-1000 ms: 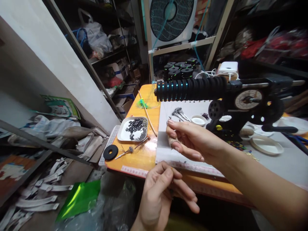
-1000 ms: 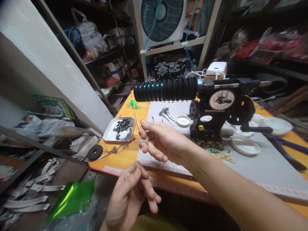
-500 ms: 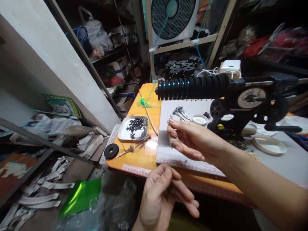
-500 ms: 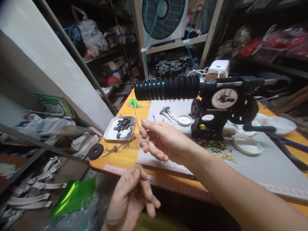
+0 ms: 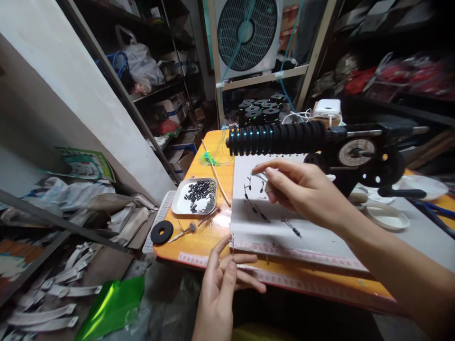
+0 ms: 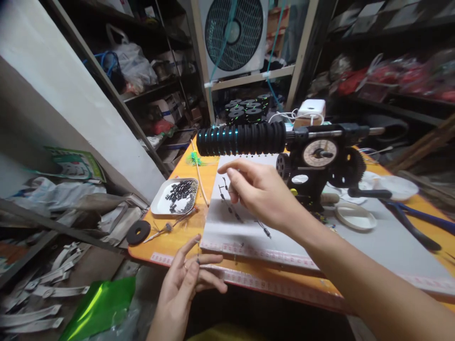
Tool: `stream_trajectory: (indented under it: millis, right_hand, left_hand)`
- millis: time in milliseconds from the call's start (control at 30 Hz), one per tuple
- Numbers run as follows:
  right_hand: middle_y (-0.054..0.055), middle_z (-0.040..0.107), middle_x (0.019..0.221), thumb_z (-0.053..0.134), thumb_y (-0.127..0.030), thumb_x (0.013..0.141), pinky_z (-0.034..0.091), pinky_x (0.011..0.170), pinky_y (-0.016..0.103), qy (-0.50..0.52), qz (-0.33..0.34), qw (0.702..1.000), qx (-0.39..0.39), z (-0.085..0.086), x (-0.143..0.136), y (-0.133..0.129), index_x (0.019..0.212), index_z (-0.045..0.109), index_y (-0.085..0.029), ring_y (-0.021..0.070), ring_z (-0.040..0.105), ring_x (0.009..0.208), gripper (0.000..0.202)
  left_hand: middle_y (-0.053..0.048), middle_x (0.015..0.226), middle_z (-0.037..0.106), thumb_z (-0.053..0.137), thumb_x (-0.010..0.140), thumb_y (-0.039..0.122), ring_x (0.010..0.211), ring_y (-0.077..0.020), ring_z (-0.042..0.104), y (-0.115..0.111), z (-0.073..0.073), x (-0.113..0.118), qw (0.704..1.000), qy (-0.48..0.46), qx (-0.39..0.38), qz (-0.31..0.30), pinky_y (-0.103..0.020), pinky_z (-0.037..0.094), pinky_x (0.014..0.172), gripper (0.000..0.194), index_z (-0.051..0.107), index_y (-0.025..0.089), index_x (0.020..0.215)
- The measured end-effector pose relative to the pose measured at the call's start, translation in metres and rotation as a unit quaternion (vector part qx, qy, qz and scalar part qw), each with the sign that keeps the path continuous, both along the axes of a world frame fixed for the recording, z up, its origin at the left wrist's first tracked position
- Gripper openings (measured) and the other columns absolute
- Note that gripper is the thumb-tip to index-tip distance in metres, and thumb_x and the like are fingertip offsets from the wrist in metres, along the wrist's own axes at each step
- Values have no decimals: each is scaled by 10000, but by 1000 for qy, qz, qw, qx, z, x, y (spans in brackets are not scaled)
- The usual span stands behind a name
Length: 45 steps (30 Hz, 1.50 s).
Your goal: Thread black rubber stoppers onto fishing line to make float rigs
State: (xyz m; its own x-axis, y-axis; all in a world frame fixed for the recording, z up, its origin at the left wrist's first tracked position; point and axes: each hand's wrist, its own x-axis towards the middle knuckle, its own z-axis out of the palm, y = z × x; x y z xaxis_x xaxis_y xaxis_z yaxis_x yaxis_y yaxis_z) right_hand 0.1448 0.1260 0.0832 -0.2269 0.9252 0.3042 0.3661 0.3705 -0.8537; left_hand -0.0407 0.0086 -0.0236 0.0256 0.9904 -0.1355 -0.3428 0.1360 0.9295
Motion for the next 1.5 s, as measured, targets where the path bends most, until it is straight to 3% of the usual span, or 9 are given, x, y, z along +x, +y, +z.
stream_trajectory:
  millis: [100,200,333,533,733,933,1100,1300,1500]
  right_hand:
    - [-27,607,544,469,-242,966,388,518,250,-101,-3,994,40,-4,-11,9,1187,640,-123,109,477,436,303]
    - [-15,618,542,481,-229,957,410,611,284,-132,1,990,50,-11,-22,20,1281,601,-99,154,553,515,369]
    - [-6,601,533,486,-244,950,393,643,299,-153,-20,985,74,-11,-25,23,1227,632,-79,172,552,535,354]
    - [-21,597,518,480,-249,944,398,636,289,-140,-19,988,58,-7,-25,25,1184,641,-113,160,538,510,319]
    - [-8,582,512,509,-288,927,362,499,231,-85,52,994,-53,-8,-22,23,720,639,-152,102,485,449,279]
    - [-29,560,527,470,-536,951,243,336,184,32,170,966,-190,7,-6,-13,831,630,-143,46,354,334,441]
    - [-36,573,530,499,-514,969,208,317,152,101,227,938,-242,5,0,-24,888,645,-129,22,341,318,420]
    - [-41,572,497,550,-525,944,237,307,153,149,250,913,-284,-5,2,-25,784,631,-137,21,332,297,427]
    - [-79,459,406,659,-453,897,216,316,147,160,237,911,-298,-10,6,-18,998,730,-96,42,349,316,378]
  left_hand:
    - [-111,1003,754,529,971,444,541,-153,698,-3,-7,-5,996,84,0,11,-345,575,735,590,294,207,1458]
    - [-55,865,736,505,968,490,398,-100,581,-5,-7,-9,984,176,-8,24,-265,533,532,656,229,219,1498]
    - [31,618,621,543,942,500,356,-81,436,-1,8,-16,960,274,12,53,-186,355,368,594,407,201,1437]
    - [24,611,611,584,941,415,453,-92,461,13,37,-12,960,252,89,83,-193,379,447,372,602,211,1251]
    - [-32,943,701,569,965,323,718,-112,625,35,44,-7,955,178,200,132,-220,526,691,201,669,236,1116]
    - [-60,1225,684,553,980,263,1178,-207,614,51,49,7,959,165,229,28,-324,466,1013,235,646,256,1195]
    - [-53,1173,694,526,998,327,1245,-224,563,52,48,23,975,100,194,-31,-312,450,1015,242,652,238,1185]
    - [-71,980,703,447,1025,389,931,-202,682,50,43,28,981,-34,128,-144,-333,524,857,321,636,183,1184]
    - [-34,706,665,471,1005,431,637,-146,649,51,51,22,966,-64,117,-223,-270,535,655,352,651,129,995]
